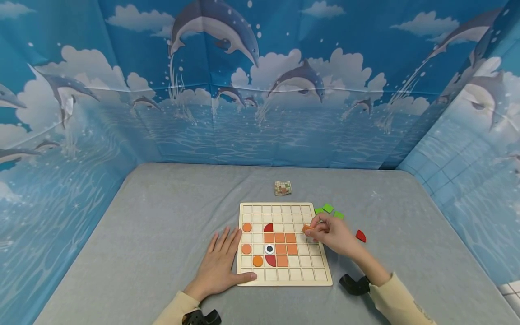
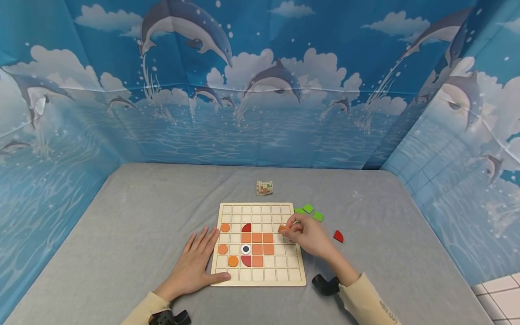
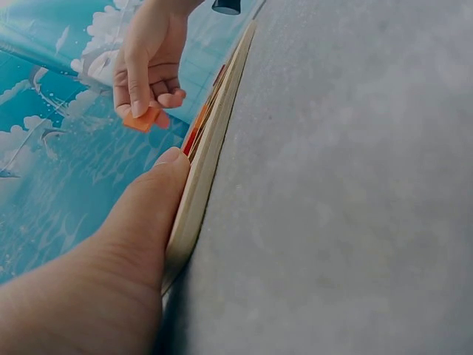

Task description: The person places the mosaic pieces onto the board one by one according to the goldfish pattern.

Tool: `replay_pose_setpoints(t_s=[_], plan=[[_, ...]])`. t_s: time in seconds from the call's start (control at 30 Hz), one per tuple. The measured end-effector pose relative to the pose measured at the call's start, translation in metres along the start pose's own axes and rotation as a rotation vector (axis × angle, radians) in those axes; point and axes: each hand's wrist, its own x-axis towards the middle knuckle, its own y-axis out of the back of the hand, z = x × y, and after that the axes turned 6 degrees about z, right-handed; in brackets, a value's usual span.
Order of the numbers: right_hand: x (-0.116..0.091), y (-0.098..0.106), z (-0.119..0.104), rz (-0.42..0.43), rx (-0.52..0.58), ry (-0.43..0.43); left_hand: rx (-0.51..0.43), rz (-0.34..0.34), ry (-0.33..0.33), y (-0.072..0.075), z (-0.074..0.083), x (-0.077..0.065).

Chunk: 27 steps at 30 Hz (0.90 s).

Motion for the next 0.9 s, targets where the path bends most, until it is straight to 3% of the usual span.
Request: replay_pose_setpoints(t_s=[0.37,0.9], plan=[[-0.008,-0.014,0.000,-0.060,-0.057,0.074,0.001,-0.003,0.004,0.000,0.000,0.000],[-0.014,-0.028,0.001,-0.163,-0.043,0.061,0.008,-0.006,0.003,-0.001,-0.001,0.000]])
